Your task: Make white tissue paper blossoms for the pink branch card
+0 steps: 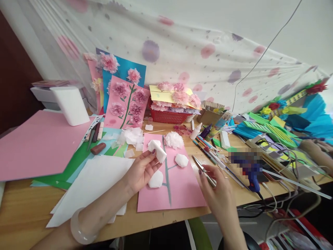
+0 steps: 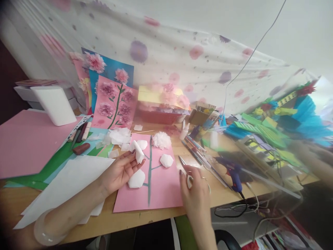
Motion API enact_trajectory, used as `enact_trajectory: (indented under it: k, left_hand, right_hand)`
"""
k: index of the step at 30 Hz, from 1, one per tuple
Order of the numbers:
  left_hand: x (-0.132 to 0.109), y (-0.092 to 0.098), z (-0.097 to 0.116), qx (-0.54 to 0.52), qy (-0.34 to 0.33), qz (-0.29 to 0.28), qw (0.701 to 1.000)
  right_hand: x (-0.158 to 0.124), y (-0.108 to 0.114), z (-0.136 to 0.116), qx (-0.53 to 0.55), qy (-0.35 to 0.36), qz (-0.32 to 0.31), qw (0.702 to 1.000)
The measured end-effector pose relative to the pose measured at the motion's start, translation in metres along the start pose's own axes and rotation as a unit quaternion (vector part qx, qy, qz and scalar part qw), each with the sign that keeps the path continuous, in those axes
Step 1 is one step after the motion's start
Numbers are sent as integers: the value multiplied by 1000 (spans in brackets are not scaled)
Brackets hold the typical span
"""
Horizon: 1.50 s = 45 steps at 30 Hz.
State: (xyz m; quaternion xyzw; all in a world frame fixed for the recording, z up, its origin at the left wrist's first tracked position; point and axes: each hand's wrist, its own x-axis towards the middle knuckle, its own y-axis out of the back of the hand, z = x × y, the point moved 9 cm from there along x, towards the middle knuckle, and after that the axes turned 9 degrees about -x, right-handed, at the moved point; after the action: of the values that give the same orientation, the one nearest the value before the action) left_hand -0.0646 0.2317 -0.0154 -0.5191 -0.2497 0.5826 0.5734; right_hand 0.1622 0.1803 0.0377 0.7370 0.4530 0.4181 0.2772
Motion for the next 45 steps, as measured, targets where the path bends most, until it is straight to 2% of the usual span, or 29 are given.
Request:
enact_trajectory:
  k: [3,7,11,15,18,20,21,22,23,25,28,29,31,33,36,42,45]
  left_hand:
    - [1,2,-1,-29,13,12,999]
    - [0,3,-2,-24,18,21,999]
    - [-1,3,2,-18,4,31,999]
    - [0,3,2,-7,4,22,1000]
    - [0,2,1,-7,10,8,1000]
    - [0,3,0,-7,17,9,1000]
    - [0,3,0,-6,19,10,1000]
    - [0,4,0,-5,19,11,1000]
    - [0,4,0,-4,18,10,1000]
    - [0,4,2,-4,11,10,1000]
    - [2,4,5,-1,-6,12,1000]
    - [2,4,6,0,-13,15,1000]
    - [4,6,9,2,-28,27,999]
    - [4,7,11,1,-38,37,999]
    - [4,7,11,1,-40,38,998]
    - [5,9,9,20,-40,27,999]
    - [6,10,10,33,-46,17,998]
  right_hand:
    - [3,1,36,-113,6,-38,993]
    - [9,-10,63,-149,12,-73,986]
    - [18,-16,76,-195,20,-100,975]
    - [19,-17,71,-206,60,-133,968]
    - [19,0,70,-140,13,-118,983]
    - [15,11,70,6,-40,-125,991]
    - [11,12,67,109,-67,-145,981]
    - [4,10,62,221,-95,-174,955]
    - [-5,4,54,329,-123,-211,912]
    - [-28,-13,25,514,-159,-290,791]
    - [-65,-40,-35,683,-172,-392,592]
    - [-74,-46,-53,710,-165,-404,553]
    - [-83,-50,-87,750,-122,-421,495]
    - [-88,-54,-109,758,-119,-443,464]
    - [-88,-52,-121,753,-139,-463,446]
    - [-82,-48,-116,747,-127,-465,458]
    - [-82,-50,-117,750,-127,-467,451]
